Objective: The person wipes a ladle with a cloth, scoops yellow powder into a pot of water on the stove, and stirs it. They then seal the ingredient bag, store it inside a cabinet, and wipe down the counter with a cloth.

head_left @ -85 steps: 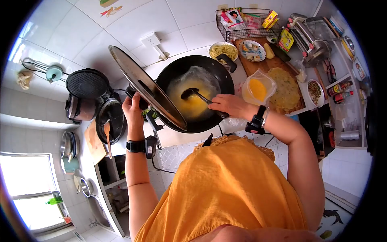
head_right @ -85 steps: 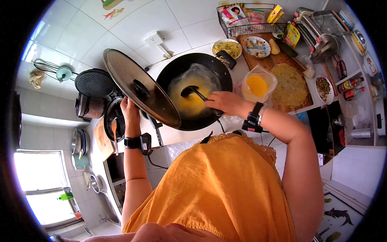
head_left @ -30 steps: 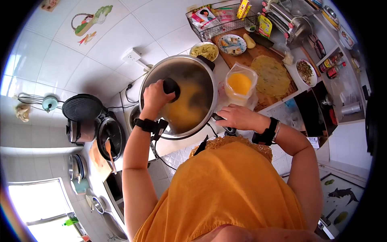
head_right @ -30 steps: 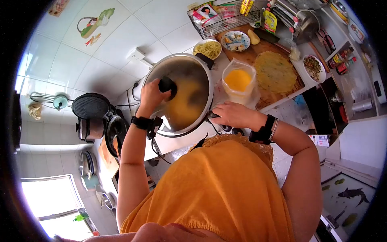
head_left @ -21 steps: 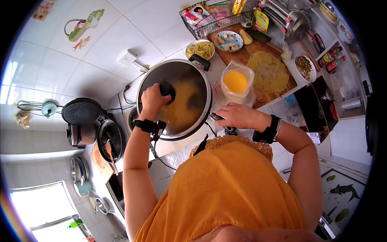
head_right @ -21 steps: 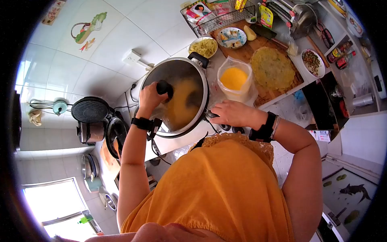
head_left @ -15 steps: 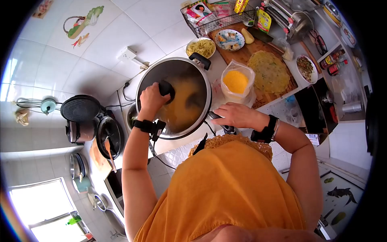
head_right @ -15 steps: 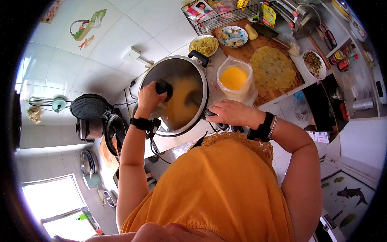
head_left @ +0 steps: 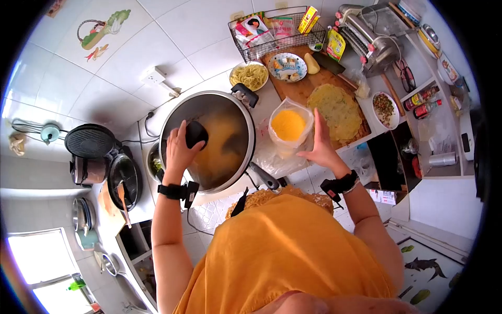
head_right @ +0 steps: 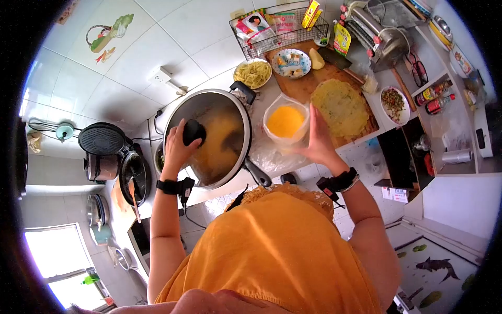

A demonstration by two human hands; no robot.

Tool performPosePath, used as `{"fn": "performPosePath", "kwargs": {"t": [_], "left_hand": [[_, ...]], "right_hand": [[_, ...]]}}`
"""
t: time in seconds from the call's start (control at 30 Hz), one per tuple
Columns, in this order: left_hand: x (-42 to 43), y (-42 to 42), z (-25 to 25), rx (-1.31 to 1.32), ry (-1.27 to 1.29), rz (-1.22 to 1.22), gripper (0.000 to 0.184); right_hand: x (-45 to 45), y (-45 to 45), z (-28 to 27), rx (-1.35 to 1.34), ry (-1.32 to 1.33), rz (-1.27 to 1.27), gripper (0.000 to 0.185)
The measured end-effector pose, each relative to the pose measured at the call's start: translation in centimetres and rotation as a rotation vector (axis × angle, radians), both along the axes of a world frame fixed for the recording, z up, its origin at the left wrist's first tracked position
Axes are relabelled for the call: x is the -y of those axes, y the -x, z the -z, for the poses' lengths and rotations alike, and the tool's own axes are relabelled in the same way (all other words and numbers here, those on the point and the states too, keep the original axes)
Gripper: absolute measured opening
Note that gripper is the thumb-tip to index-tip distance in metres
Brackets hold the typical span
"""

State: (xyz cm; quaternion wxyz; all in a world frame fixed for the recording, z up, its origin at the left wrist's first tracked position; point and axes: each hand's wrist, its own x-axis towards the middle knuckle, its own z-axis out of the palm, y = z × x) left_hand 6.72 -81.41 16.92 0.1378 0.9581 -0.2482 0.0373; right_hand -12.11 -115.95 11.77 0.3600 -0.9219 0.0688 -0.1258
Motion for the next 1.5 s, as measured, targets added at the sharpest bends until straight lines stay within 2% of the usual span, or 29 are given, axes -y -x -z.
{"fn": "performPosePath", "kwargs": {"t": [0.07,0.13,0.17,0.2,0.27,0.3,0.33,0.37,0.4,0.47,0.5,0.53,0.6,0.67,0.8,0.87,0.93,1.0,1.07,1.13,1.2,1.23,1.27,1.33,1.4,1.47,1.5], "left_hand": [[0.9,1.0,-1.2,0.068,-0.017,0.011,0.074],[2.9,2.1,-2.4,0.197,0.115,0.128,0.071],[4.4,3.0,-3.6,0.056,0.213,0.142,0.062],[5.6,3.6,-3.8,0.036,0.246,0.242,0.051],[8.4,5.8,-3.4,-0.358,0.422,0.272,0.042],[9.8,6.6,-3.7,-0.481,0.429,0.329,0.040],[11.1,7.3,-4.0,-0.603,0.434,0.388,0.038],[12.2,8.0,-3.4,-0.583,0.422,0.430,0.039],[13.3,8.6,-2.8,-0.562,0.411,0.473,0.039],[15.3,9.1,-2.8,-0.508,0.356,0.551,0.039],[16.1,9.3,-2.4,-0.515,0.220,0.546,0.039],[16.7,9.4,-1.9,-0.521,0.085,0.539,0.039],[17.4,9.5,-0.4,-0.507,0.094,0.550,0.034],[17.7,9.4,0.5,-0.575,0.082,0.579,0.026],[17.5,9.3,1.7,-0.537,0.051,0.612,0.020],[17.5,10.2,1.5,-0.410,0.011,0.604,0.019],[17.7,10.9,0.6,-0.378,-0.083,0.536,0.020],[17.6,11.3,0.5,-0.352,-0.037,0.482,0.021],[17.9,11.8,-0.1,-0.339,-0.082,0.415,0.025],[18.9,12.6,-0.8,-0.326,-0.109,0.333,0.030],[20.3,14.1,-2.2,-0.307,-0.109,0.084,0.047],[21.1,14.8,-3.5,-0.334,-0.088,-0.054,0.059],[21.5,15.3,-3.6,-0.318,-0.027,-0.207,0.060],[21.7,16.2,-2.0,-0.182,0.205,-0.347,0.062],[22.7,17.2,0.0,-0.127,0.244,-0.468,0.062],[23.6,17.4,2.3,-0.140,0.403,-0.579,0.052],[23.9,17.2,3.9,-0.072,0.467,-0.610,0.041]], "right_hand": [[1.3,-0.9,-0.8,0.034,-0.037,-0.007,0.115],[3.4,-2.3,-0.8,-0.058,-0.463,-0.074,0.105],[4.2,-3.2,-0.8,-0.061,-0.462,-0.075,0.105],[5.0,-4.3,-0.8,-0.019,-0.417,-0.128,0.089],[6.3,-7.0,-1.1,0.063,-0.324,-0.241,0.059],[6.4,-8.4,-1.3,0.058,-0.324,-0.247,0.059],[6.0,-10.1,-1.7,-0.072,-0.349,-0.288,0.048],[5.5,-11.4,-2.2,-0.202,-0.372,-0.327,0.037],[5.3,-12.2,-2.8,-0.204,-0.371,-0.331,0.037],[4.9,-13.3,-3.8,-0.221,0.123,-0.474,0.028],[5.1,-14.0,-3.1,-0.168,0.177,-0.487,0.019],[5.2,-14.4,-3.1,-0.173,0.182,-0.496,0.019],[5.3,-15.1,-3.3,-0.148,0.135,-0.583,0.013],[5.6,-15.5,-3.0,-0.131,0.132,-0.544,0.009],[6.3,-16.1,-2.5,-0.149,0.100,-0.438,0.007],[6.9,-16.3,-2.2,-0.078,0.182,-0.390,0.007],[7.3,-16.5,-2.1,-0.196,0.131,-0.372,0.007],[7.4,-17.0,-2.3,-0.285,0.073,-0.353,0.007],[7.8,-17.6,-1.8,-0.423,-0.185,-0.333,0.006],[8.7,-18.0,-1.8,-0.463,-0.227,-0.471,0.011],[9.7,-18.9,-2.3,-0.559,-0.427,-0.798,0.017],[10.1,-19.7,-2.8,-0.617,-0.334,-0.925,0.022],[10.4,-20.0,-2.6,-0.636,-0.317,-0.975,0.022],[10.6,-20.1,-2.1,-0.390,-0.207,-1.179,0.022],[10.0,-19.5,-2.4,-0.298,-0.143,-1.203,0.017],[9.8,-19.5,-1.8,-0.163,-0.140,-1.110,0.009],[9.7,-19.6,-1.3,-0.105,-0.161,-1.103,0.008]]}}
